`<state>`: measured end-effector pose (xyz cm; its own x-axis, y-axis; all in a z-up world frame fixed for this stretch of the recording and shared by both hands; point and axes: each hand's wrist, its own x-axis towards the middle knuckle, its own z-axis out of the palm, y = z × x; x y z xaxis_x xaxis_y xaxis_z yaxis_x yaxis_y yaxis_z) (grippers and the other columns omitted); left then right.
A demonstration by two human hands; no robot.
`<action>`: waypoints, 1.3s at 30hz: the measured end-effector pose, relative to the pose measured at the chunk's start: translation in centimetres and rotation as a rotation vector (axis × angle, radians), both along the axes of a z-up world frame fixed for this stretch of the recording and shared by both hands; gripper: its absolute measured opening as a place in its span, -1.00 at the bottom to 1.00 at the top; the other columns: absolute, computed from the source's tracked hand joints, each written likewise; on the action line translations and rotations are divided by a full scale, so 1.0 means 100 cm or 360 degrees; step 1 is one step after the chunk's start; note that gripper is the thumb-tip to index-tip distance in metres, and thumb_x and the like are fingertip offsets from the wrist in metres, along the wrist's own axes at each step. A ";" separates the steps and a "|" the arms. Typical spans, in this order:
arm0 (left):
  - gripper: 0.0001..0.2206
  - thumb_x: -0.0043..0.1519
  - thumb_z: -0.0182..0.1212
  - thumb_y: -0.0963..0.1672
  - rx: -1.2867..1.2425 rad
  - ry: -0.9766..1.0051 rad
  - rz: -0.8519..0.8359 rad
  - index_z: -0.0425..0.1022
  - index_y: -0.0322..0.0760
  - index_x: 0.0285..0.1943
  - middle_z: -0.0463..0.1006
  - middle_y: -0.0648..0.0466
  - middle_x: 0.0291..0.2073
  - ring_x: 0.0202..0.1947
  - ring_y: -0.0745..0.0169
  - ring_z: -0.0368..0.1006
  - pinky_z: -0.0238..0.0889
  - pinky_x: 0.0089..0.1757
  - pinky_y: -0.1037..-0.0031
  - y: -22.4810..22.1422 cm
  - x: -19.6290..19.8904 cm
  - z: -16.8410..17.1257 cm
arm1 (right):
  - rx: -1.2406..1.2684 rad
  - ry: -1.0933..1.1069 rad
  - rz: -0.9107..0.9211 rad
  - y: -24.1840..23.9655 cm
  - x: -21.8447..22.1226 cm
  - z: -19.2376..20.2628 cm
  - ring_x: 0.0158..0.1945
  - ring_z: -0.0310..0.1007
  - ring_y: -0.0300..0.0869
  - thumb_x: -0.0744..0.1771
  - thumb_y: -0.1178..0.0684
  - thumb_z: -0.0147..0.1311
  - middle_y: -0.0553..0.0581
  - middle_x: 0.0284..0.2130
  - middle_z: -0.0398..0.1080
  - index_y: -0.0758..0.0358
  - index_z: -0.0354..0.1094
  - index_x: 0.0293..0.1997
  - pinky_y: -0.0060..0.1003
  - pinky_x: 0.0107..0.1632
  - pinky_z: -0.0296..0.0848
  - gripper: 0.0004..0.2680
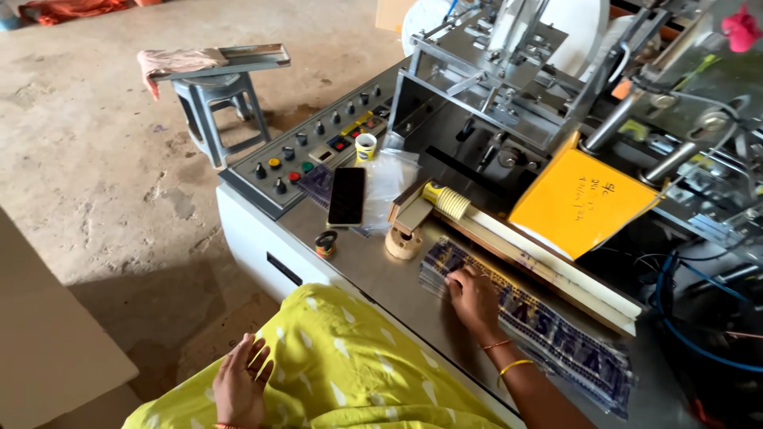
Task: The person places stacks of paper cups into plastic sleeves and packs them into a cardboard box, then folds paper cup blanks on a metal plate.
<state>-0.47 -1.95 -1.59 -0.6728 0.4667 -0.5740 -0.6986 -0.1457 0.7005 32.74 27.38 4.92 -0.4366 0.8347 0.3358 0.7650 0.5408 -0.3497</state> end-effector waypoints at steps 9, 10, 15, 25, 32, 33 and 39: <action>-0.67 0.27 0.25 -0.05 0.0015 0.0032 0.0000 0.49 -0.29 0.13 0.57 0.05 -0.10 -0.11 0.26 0.47 0.31 -0.13 0.37 0.002 0.007 0.016 | 0.0186 -0.0040 -0.0031 0.006 -0.001 -0.005 -0.22 0.49 0.06 0.28 0.03 0.21 0.11 -0.34 0.49 0.16 0.45 -0.33 -0.06 -0.15 0.45 -0.92; -0.67 0.27 0.25 -0.05 0.0020 0.0031 0.0021 0.49 -0.29 0.13 0.57 0.05 -0.10 -0.11 0.26 0.47 0.31 -0.13 0.37 0.003 0.008 0.016 | 0.0191 -0.0039 -0.0010 0.013 0.002 -0.010 -0.22 0.49 0.06 0.28 0.03 0.21 0.11 -0.34 0.49 0.16 0.45 -0.33 -0.06 -0.15 0.45 -0.92; -0.68 0.25 0.25 -0.05 0.0053 0.0026 0.0035 0.49 -0.29 0.10 0.60 0.06 -0.11 -0.15 0.26 0.48 0.31 -0.17 0.37 0.002 0.006 0.004 | -0.0607 0.1103 -0.0311 0.039 0.020 -0.025 -0.29 0.50 -0.23 0.28 0.10 0.33 0.19 -0.32 0.56 0.28 0.48 -0.27 -0.36 -0.21 0.43 -0.88; -0.73 0.24 0.27 -0.05 -0.0071 0.0153 -0.0181 0.54 -0.30 0.01 0.61 0.10 -0.24 -0.28 0.36 0.51 0.33 -0.27 0.48 0.007 0.015 0.020 | -0.0587 0.1642 0.0211 -0.083 -0.105 0.099 -0.22 0.44 -0.28 0.29 0.12 0.28 0.06 -0.27 0.46 0.24 0.39 -0.15 -0.41 -0.11 0.46 -0.85; -0.60 0.26 0.20 0.09 -0.0049 0.0174 -0.0329 0.58 -0.32 -0.08 0.60 0.15 -0.37 -0.42 0.42 0.50 0.28 -0.39 0.57 0.004 0.021 0.049 | -0.0426 0.0075 0.1412 -0.157 -0.174 0.066 0.10 0.42 -0.04 0.28 0.00 0.28 0.12 0.02 0.43 0.18 0.47 -0.20 -0.04 0.12 0.34 -0.85; -0.59 0.26 0.21 0.09 -0.0047 0.0167 -0.0336 0.58 -0.33 -0.09 0.59 0.17 -0.38 -0.42 0.41 0.51 0.30 -0.40 0.58 0.004 0.021 0.048 | -0.0315 -0.0184 0.1288 -0.167 -0.176 0.076 0.07 0.39 -0.04 0.26 0.00 0.25 0.07 -0.01 0.42 0.20 0.45 -0.14 0.02 0.09 0.26 -0.81; -0.71 0.22 0.32 -0.02 -0.0110 0.0194 -0.0406 0.59 -0.34 -0.10 0.65 0.11 -0.37 -0.41 0.42 0.56 0.31 -0.42 0.58 0.003 0.015 0.048 | -0.0158 -0.0113 0.1216 -0.159 -0.172 0.065 0.07 0.37 -0.08 0.23 0.03 0.26 0.03 0.01 0.42 0.20 0.48 -0.14 -0.03 0.13 0.23 -0.81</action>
